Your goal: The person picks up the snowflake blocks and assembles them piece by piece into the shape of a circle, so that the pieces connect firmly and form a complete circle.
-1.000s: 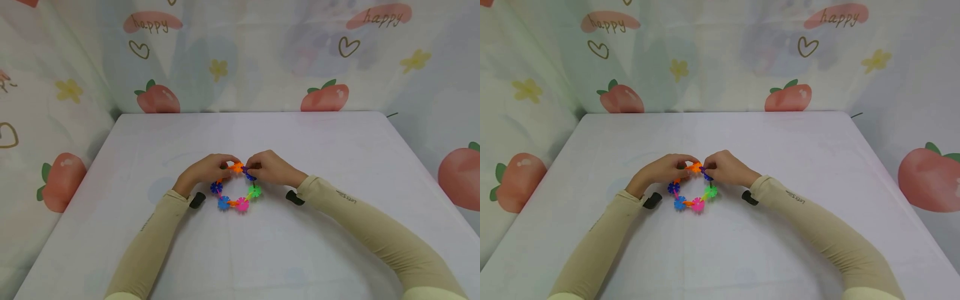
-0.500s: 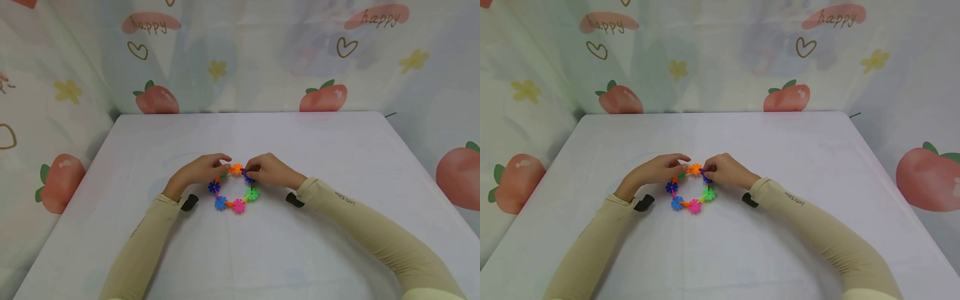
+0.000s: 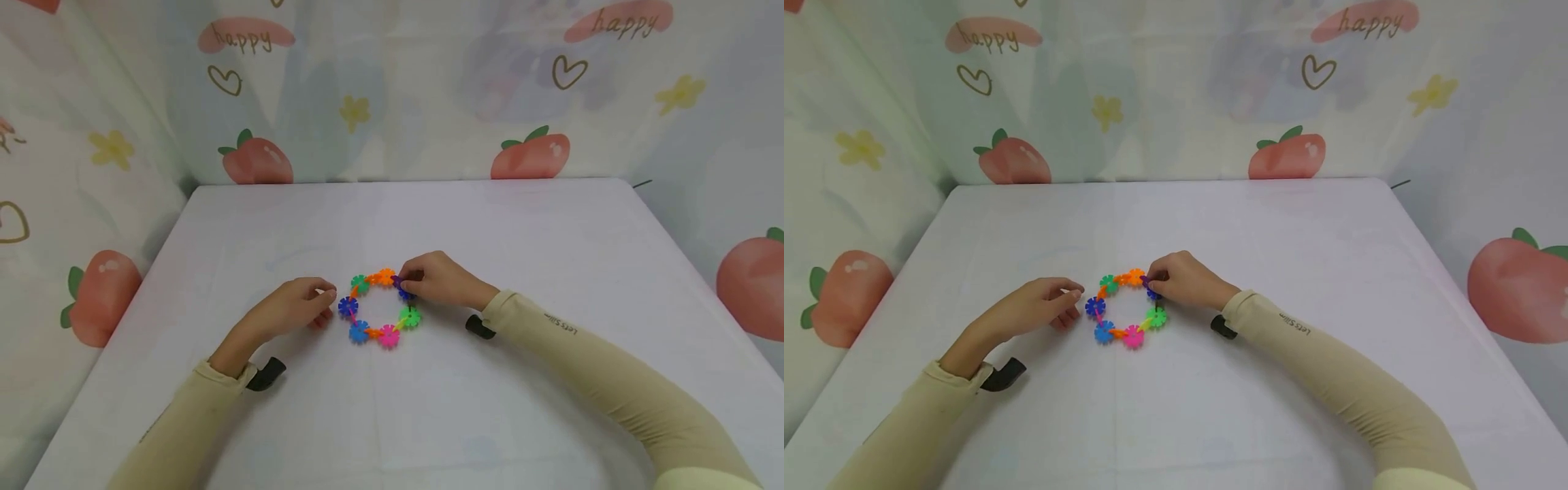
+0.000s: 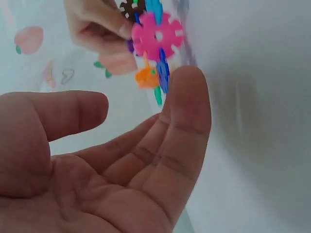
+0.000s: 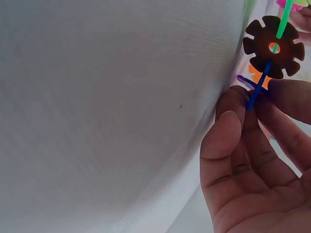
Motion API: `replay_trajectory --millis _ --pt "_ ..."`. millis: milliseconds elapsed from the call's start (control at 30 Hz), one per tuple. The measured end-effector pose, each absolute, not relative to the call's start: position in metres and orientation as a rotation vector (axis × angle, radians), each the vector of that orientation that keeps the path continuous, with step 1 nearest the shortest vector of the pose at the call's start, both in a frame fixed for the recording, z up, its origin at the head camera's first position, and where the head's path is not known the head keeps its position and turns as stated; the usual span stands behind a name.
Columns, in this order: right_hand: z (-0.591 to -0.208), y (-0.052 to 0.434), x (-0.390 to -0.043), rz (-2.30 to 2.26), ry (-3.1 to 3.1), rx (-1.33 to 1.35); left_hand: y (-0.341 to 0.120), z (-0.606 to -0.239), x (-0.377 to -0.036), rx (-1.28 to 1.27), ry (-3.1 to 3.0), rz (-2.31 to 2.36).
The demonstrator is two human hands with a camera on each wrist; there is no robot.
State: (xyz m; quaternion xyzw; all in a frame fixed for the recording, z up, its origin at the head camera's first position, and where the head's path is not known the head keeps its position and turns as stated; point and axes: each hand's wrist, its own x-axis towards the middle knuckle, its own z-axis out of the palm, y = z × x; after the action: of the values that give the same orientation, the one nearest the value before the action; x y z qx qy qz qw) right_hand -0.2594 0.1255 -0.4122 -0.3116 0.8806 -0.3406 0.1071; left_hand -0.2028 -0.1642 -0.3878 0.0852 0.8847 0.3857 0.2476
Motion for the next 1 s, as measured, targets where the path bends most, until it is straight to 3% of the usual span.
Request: replay_trajectory --millis 367,1000 --pt "-0.412 0.127 -0.258 -0.999 2.597 -0.900 -0.138 -0.393 -0.180 0.256 2.475 1.038" --pt "-0.413 0.136 -0.259 -1.030 2.636 -0.783 -0.121 -0.412 -0.203 0.258 2.483 1.244"
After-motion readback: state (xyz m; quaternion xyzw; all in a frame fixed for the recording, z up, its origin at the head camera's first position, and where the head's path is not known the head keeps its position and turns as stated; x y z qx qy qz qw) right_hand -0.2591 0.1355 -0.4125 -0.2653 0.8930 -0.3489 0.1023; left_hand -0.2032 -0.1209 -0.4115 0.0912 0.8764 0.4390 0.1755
